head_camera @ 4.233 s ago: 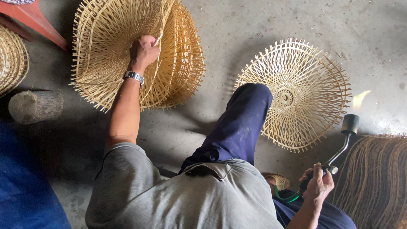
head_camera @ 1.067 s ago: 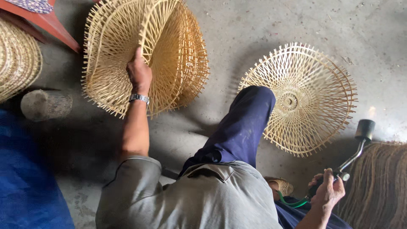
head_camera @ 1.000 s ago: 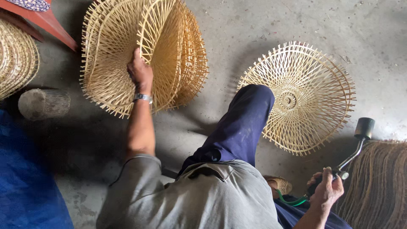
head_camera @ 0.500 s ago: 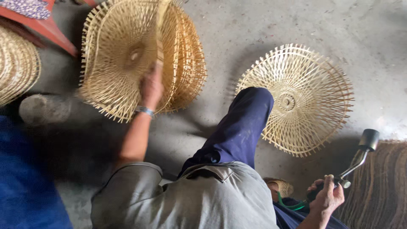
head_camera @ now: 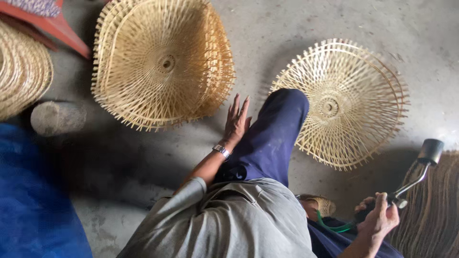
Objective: The person uses a blowtorch to heat a woven bamboo basket, moving the flame along the rim and body of the basket. The person rotates the basket to apply heat evenly and then places it on a stack of similar baskets.
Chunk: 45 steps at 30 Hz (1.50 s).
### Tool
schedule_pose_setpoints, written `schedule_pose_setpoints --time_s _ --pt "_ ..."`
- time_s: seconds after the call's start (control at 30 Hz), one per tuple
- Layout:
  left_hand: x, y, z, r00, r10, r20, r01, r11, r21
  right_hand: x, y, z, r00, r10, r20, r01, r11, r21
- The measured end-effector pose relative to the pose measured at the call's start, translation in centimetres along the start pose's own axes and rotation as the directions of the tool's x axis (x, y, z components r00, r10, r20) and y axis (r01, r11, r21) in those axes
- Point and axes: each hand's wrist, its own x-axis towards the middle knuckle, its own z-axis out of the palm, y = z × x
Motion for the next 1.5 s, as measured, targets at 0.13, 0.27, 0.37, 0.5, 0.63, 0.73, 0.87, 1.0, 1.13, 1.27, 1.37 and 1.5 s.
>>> schedule_pose_setpoints --time_s 0.13,0.27,0.37,0.5,0.63,0.73,0.87,1.0,1.13,1.27,1.37,1.5 --pt "4.0 5.1 -2.8 0.996 0.089 0.005 -0.089 0.995 -0.037 1.4 -1.5 -2.0 0.997 -0.076 0.013 0.076 0.997 -0.010" --pt "7.5 10.6 -3.1 0.973 0.222 -0.063 -0.228 0.966 -0.118 3.2 -2.5 -5.0 0.982 -0.180 0.048 0.179 0.983 0.034" --pt "9.2 13.7 -1.8 0.935 0.353 0.018 -0.341 0.914 -0.222 3.6 -3.5 -6.4 0.991 -0.135 0.020 0.133 0.988 0.077" --pt "10.1 15.3 5.6 0.840 0.315 0.442 -0.196 0.935 -0.294 4.6 -3.8 -7.1 0.987 -0.162 0.020 0.159 0.979 0.125" --pt "7.9 12.6 17.7 0.619 0.198 0.760 0.204 0.894 -0.399 5.2 -4.3 -6.4 0.981 -0.192 0.042 0.184 0.973 0.136" --pt "2.5 8.3 24.8 0.360 0.017 0.933 0.437 0.880 -0.184 5.6 -4.9 -6.0 0.983 -0.177 0.047 0.168 0.975 0.147" --pt "-3.5 3.0 28.7 0.184 -0.099 0.978 0.202 0.977 0.061 6.3 -5.6 -5.3 0.989 -0.119 0.082 0.104 0.980 0.172" --pt "-6.5 2.8 29.9 0.370 0.153 0.916 -0.082 0.988 -0.132 6.8 -5.8 -4.8 0.991 -0.091 0.096 0.075 0.985 0.154" --pt "-7.8 5.6 30.6 0.340 0.076 0.937 -0.012 0.997 -0.076 6.7 -5.9 -4.8 0.989 -0.088 0.116 0.072 0.988 0.138" --pt "-9.1 7.6 31.7 -0.130 -0.470 0.873 0.785 0.489 0.380 6.6 -6.0 -5.2 0.994 -0.035 0.105 0.024 0.994 0.109" --pt "-10.3 7.4 33.4 -0.243 -0.473 0.847 0.966 -0.197 0.168 6.6 -5.8 -5.4 0.994 -0.018 0.106 0.003 0.990 0.141" --pt "-11.4 6.0 36.0 -0.085 -0.477 0.875 0.861 -0.477 -0.176 6.8 -5.5 -5.7 0.995 -0.014 0.102 0.001 0.992 0.129"
